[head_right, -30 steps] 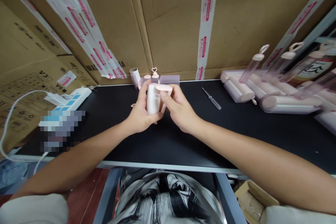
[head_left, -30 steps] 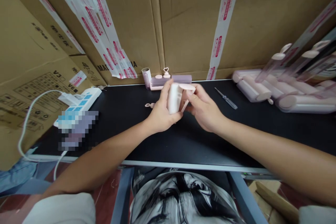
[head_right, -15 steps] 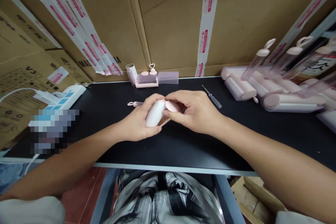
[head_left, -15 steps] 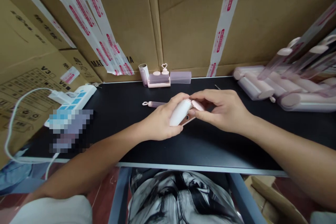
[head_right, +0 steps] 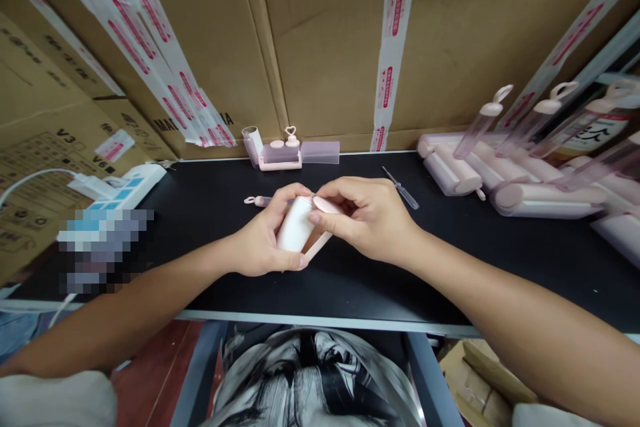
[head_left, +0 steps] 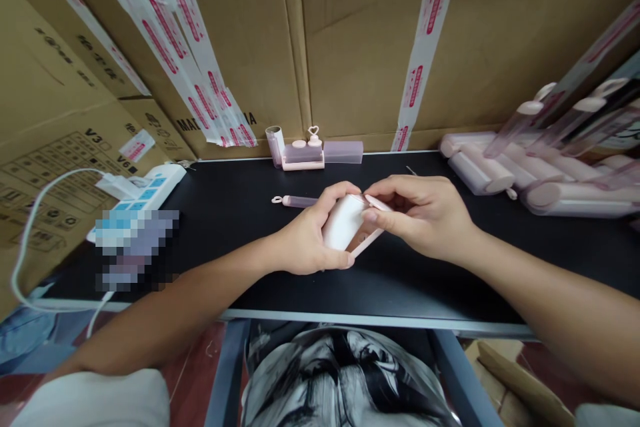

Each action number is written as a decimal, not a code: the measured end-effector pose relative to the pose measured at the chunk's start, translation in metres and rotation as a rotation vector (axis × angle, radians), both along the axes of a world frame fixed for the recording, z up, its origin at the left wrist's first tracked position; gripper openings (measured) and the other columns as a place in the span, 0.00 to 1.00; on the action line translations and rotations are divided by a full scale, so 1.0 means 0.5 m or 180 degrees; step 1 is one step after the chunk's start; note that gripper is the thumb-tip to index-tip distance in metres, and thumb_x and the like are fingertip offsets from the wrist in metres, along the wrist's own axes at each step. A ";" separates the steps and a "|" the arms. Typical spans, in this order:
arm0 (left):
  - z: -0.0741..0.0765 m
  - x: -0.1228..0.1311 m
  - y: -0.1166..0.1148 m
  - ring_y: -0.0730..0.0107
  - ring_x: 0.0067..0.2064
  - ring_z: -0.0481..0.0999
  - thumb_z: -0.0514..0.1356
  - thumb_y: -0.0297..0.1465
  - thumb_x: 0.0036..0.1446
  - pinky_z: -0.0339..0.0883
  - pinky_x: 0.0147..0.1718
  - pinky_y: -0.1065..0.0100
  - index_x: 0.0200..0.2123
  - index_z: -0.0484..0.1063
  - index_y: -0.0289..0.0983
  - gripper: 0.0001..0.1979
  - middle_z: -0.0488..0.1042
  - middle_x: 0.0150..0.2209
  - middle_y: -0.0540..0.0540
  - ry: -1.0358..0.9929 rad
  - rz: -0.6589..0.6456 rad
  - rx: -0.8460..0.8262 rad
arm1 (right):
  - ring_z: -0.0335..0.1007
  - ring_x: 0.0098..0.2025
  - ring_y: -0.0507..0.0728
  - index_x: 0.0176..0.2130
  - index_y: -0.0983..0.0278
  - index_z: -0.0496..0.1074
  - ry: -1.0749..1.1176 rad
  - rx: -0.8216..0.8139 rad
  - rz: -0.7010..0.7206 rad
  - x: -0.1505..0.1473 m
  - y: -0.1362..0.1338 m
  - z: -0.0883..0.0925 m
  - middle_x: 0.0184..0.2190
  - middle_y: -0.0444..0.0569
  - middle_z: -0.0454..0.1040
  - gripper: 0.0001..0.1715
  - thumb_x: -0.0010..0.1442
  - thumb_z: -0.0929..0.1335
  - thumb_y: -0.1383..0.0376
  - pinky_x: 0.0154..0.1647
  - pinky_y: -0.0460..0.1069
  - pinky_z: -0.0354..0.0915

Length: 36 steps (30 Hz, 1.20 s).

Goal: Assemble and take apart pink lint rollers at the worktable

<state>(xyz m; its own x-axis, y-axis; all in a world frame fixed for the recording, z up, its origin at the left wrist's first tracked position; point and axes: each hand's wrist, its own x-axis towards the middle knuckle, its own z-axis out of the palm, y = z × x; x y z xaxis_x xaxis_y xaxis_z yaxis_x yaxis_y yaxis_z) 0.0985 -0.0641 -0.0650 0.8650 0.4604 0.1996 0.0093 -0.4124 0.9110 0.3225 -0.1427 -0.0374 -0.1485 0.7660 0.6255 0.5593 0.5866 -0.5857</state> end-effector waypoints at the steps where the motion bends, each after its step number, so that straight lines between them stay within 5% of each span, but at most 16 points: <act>1: -0.001 0.000 0.001 0.64 0.44 0.74 0.73 0.32 0.48 0.72 0.37 0.66 0.66 0.51 0.50 0.47 0.68 0.53 0.46 -0.0035 -0.0015 -0.0038 | 0.66 0.24 0.50 0.37 0.64 0.80 0.0007 -0.0024 -0.0008 0.000 0.000 0.000 0.26 0.44 0.76 0.13 0.63 0.76 0.56 0.24 0.46 0.60; 11: -0.006 -0.006 -0.003 0.54 0.57 0.74 0.70 0.31 0.52 0.71 0.56 0.52 0.68 0.51 0.49 0.45 0.67 0.62 0.42 -0.0308 -0.0157 0.0857 | 0.68 0.25 0.50 0.38 0.64 0.81 0.0081 0.0007 0.0027 0.002 -0.001 0.001 0.27 0.45 0.78 0.15 0.61 0.77 0.54 0.25 0.47 0.62; 17: -0.013 -0.009 0.003 0.48 0.68 0.68 0.67 0.31 0.57 0.61 0.68 0.47 0.76 0.41 0.51 0.52 0.58 0.73 0.41 -0.0325 0.0118 0.1652 | 0.73 0.30 0.53 0.43 0.63 0.81 0.0321 0.0128 0.0190 0.011 0.007 -0.008 0.34 0.48 0.80 0.19 0.56 0.80 0.55 0.29 0.47 0.67; 21: -0.016 -0.015 0.019 0.47 0.67 0.69 0.67 0.30 0.57 0.63 0.67 0.47 0.77 0.35 0.51 0.55 0.56 0.74 0.40 -0.0310 0.0285 0.1753 | 0.78 0.37 0.55 0.51 0.59 0.78 0.1032 -0.0236 0.0587 0.014 0.021 -0.031 0.41 0.49 0.80 0.25 0.56 0.81 0.57 0.37 0.49 0.75; 25: -0.019 -0.019 0.026 0.45 0.66 0.69 0.68 0.32 0.56 0.65 0.65 0.45 0.77 0.36 0.51 0.56 0.58 0.73 0.40 -0.0271 0.0381 0.1449 | 0.81 0.44 0.59 0.57 0.60 0.73 0.1248 -0.0748 0.0830 0.011 0.035 -0.050 0.46 0.52 0.81 0.32 0.57 0.80 0.56 0.46 0.52 0.78; 30: -0.010 -0.017 0.024 0.44 0.67 0.68 0.71 0.39 0.56 0.72 0.59 0.49 0.76 0.38 0.52 0.55 0.56 0.73 0.39 -0.0461 0.0362 0.0394 | 0.79 0.52 0.61 0.65 0.59 0.65 0.1231 -0.1026 0.1129 -0.002 0.042 -0.066 0.55 0.56 0.77 0.37 0.63 0.76 0.54 0.49 0.54 0.78; 33: -0.003 -0.018 0.029 0.48 0.58 0.76 0.72 0.41 0.54 0.78 0.44 0.57 0.75 0.38 0.53 0.57 0.65 0.67 0.37 -0.0409 0.0292 -0.0342 | 0.77 0.56 0.63 0.70 0.57 0.59 0.1215 -0.1073 0.1216 -0.006 0.045 -0.079 0.61 0.59 0.72 0.44 0.63 0.75 0.52 0.51 0.56 0.77; 36: 0.001 -0.022 0.036 0.58 0.44 0.79 0.75 0.41 0.50 0.75 0.36 0.63 0.69 0.51 0.46 0.50 0.74 0.54 0.41 -0.0278 0.0167 -0.0831 | 0.74 0.59 0.63 0.72 0.53 0.56 0.1138 -0.1066 0.1286 0.000 0.047 -0.089 0.65 0.58 0.69 0.48 0.62 0.76 0.50 0.56 0.57 0.74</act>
<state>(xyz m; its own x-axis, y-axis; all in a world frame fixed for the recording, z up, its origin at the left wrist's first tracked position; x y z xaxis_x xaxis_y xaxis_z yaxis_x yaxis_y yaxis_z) 0.0877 -0.0461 -0.0646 0.8234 0.5497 0.1411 -0.0589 -0.1645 0.9846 0.3227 -0.1191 -0.0817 -0.2931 0.8560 0.4259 0.0680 0.4630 -0.8837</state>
